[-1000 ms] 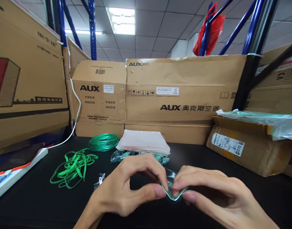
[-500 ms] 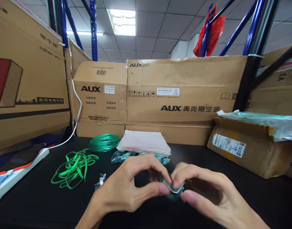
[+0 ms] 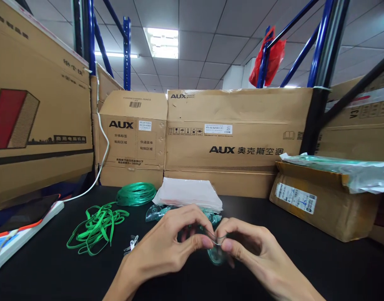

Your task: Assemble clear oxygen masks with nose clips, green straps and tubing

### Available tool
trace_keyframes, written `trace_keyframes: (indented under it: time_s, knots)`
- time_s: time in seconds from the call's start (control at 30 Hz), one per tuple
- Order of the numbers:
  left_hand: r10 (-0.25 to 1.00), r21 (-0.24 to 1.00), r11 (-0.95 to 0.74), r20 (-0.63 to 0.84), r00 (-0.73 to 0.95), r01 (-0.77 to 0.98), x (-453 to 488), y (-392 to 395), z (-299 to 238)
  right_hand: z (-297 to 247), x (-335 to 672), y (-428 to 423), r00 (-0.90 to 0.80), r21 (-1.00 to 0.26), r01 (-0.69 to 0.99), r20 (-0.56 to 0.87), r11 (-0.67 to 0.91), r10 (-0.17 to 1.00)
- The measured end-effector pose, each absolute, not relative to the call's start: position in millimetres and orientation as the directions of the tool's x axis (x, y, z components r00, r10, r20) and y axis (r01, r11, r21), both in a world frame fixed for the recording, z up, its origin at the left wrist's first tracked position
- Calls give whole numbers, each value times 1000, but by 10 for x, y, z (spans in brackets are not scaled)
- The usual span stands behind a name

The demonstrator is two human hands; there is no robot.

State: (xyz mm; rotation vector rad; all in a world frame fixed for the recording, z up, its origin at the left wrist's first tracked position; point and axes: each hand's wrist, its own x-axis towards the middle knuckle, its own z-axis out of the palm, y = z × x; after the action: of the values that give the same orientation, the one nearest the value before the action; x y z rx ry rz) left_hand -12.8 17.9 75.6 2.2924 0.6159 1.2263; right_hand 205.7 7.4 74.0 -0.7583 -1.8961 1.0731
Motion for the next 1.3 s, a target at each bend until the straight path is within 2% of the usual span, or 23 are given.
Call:
trace_keyframes:
  time_s: [0.13,0.37,0.63,0.73,0.93,1.13,1.3]
  knots:
    - [609,569,-785,638,472,243,-125,152,761,734,2040,128,-507,-894,30,372,447,778]
    - [596,510,-801,634,493,312,-150,112,790,707,2017,164,-549,-899,51,339,435,764]
    - [587,472,-809,616,526,351,-149,137,780,670,1953,154,-507,-942,4,287,335,813]
    - [597,496,-801,612,519,336,-140,168,776,670,1918,149,-481,-960,-69,271,272,834]
    - [703,600,-706,531,473,376,-203,261,748,620,1850,199,-426,-958,-237,253,162,869]
    - [732,672,-672,544,410,311,-263,293,750,626,1872,204,-395,-939,-216,334,267,856]
    - [729,667,-676,546,413,311,-200,241,778,597,1835,200,-382,-947,-213,307,240,872]
